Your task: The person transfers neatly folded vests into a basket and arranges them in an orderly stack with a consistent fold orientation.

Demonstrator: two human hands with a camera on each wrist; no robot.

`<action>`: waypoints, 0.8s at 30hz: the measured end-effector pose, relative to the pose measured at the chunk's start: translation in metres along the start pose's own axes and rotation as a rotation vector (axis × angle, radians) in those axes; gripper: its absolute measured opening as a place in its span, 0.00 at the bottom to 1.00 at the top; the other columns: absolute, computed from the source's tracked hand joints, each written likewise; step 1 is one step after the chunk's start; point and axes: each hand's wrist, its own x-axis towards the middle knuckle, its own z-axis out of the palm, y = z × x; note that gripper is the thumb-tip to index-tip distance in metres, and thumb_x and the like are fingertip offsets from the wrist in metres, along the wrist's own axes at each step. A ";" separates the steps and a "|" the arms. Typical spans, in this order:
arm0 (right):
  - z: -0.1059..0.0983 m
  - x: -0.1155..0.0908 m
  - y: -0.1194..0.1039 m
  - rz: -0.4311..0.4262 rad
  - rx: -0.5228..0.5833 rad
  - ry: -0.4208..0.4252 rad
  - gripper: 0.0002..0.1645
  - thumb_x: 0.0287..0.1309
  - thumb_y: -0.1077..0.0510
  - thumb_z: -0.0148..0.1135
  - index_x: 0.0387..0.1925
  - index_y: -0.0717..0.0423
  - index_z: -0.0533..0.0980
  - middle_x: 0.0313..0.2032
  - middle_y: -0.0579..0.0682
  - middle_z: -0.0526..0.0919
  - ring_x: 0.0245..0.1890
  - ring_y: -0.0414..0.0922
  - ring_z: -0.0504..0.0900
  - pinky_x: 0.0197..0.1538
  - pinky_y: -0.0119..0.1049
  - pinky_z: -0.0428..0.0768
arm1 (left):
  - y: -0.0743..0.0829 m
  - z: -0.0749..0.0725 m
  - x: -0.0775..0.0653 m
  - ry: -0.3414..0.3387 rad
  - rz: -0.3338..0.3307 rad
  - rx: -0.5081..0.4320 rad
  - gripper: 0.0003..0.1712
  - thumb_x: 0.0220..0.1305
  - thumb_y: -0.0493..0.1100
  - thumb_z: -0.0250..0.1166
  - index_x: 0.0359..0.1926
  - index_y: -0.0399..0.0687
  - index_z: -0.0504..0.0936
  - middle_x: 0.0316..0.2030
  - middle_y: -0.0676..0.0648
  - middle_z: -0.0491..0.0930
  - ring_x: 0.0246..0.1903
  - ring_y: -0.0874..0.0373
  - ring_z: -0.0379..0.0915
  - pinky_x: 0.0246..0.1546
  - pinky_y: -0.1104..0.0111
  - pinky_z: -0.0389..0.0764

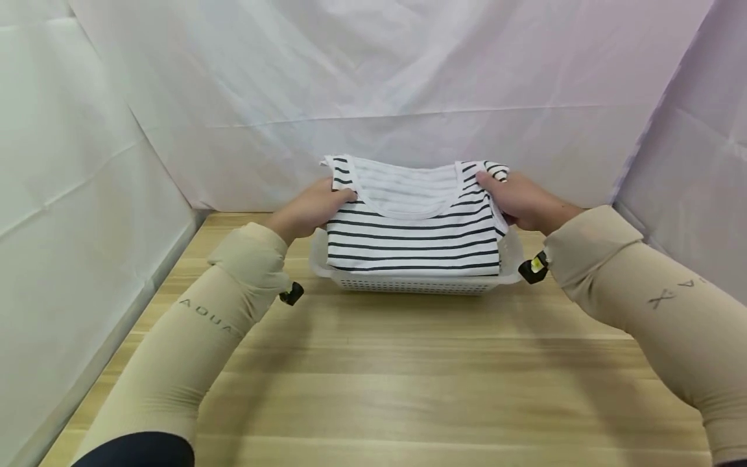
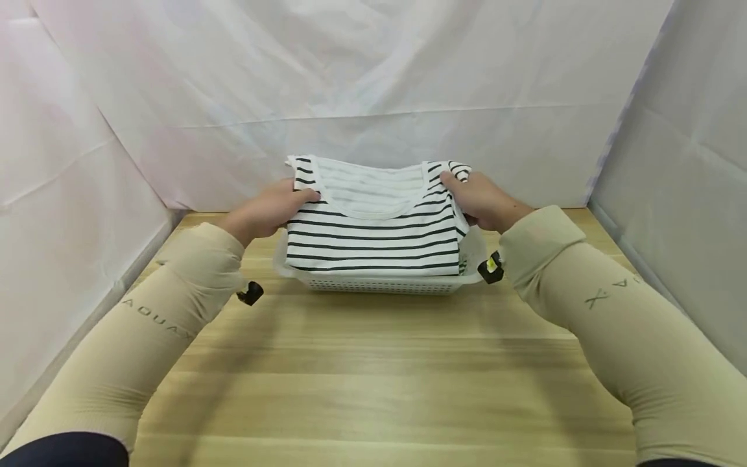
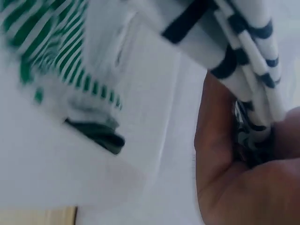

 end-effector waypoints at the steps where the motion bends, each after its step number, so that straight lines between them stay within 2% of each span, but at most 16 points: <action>1: 0.000 0.003 0.001 0.005 -0.029 0.002 0.37 0.72 0.32 0.41 0.59 0.61 0.66 0.35 0.46 0.85 0.32 0.42 0.88 0.40 0.42 0.87 | -0.002 0.001 0.005 -0.011 -0.002 0.020 0.23 0.77 0.49 0.49 0.68 0.51 0.65 0.51 0.42 0.81 0.43 0.51 0.85 0.40 0.57 0.87; 3: 0.000 0.008 0.003 -0.005 -0.093 -0.002 0.35 0.74 0.36 0.43 0.61 0.63 0.65 0.39 0.50 0.85 0.33 0.42 0.88 0.41 0.42 0.87 | -0.007 0.004 0.015 -0.027 0.001 0.062 0.23 0.77 0.49 0.49 0.68 0.50 0.66 0.51 0.42 0.82 0.43 0.50 0.85 0.40 0.57 0.87; 6: 0.000 0.015 0.003 -0.030 -0.175 -0.032 0.32 0.76 0.44 0.47 0.63 0.67 0.64 0.45 0.56 0.84 0.34 0.42 0.88 0.41 0.43 0.87 | -0.014 0.009 0.025 -0.040 -0.002 0.174 0.23 0.77 0.48 0.50 0.68 0.48 0.67 0.50 0.42 0.82 0.43 0.49 0.85 0.39 0.58 0.86; 12: 0.005 0.025 0.005 -0.029 -0.349 -0.106 0.27 0.72 0.53 0.55 0.61 0.71 0.66 0.48 0.64 0.83 0.34 0.45 0.88 0.41 0.43 0.87 | -0.025 0.018 0.033 -0.048 -0.053 0.359 0.23 0.75 0.44 0.54 0.67 0.44 0.68 0.51 0.40 0.80 0.44 0.48 0.84 0.35 0.60 0.86; 14: 0.007 0.028 0.006 -0.028 -0.424 -0.103 0.26 0.71 0.55 0.56 0.61 0.70 0.67 0.49 0.66 0.82 0.34 0.46 0.87 0.39 0.43 0.87 | -0.025 0.021 0.035 -0.036 -0.066 0.414 0.23 0.74 0.43 0.55 0.66 0.42 0.67 0.51 0.39 0.79 0.42 0.48 0.84 0.32 0.61 0.86; 19: 0.014 0.031 0.001 -0.027 -0.623 -0.069 0.27 0.68 0.62 0.56 0.63 0.72 0.64 0.52 0.71 0.76 0.29 0.48 0.87 0.34 0.41 0.87 | -0.024 0.024 0.039 0.004 -0.101 0.570 0.32 0.72 0.41 0.58 0.72 0.38 0.57 0.55 0.37 0.74 0.35 0.49 0.83 0.29 0.61 0.87; 22: 0.019 0.027 -0.005 -0.031 -0.723 -0.036 0.24 0.66 0.66 0.54 0.61 0.73 0.65 0.49 0.71 0.75 0.24 0.47 0.85 0.29 0.38 0.85 | -0.025 0.025 0.039 0.017 -0.117 0.709 0.34 0.72 0.40 0.58 0.73 0.38 0.56 0.54 0.37 0.75 0.30 0.51 0.82 0.27 0.62 0.86; 24: 0.020 0.022 -0.009 -0.048 -0.796 -0.022 0.21 0.67 0.68 0.51 0.59 0.72 0.66 0.46 0.70 0.76 0.20 0.47 0.81 0.25 0.38 0.82 | -0.026 0.026 0.038 0.031 -0.083 0.840 0.31 0.72 0.39 0.56 0.71 0.35 0.59 0.51 0.37 0.78 0.29 0.51 0.81 0.25 0.63 0.84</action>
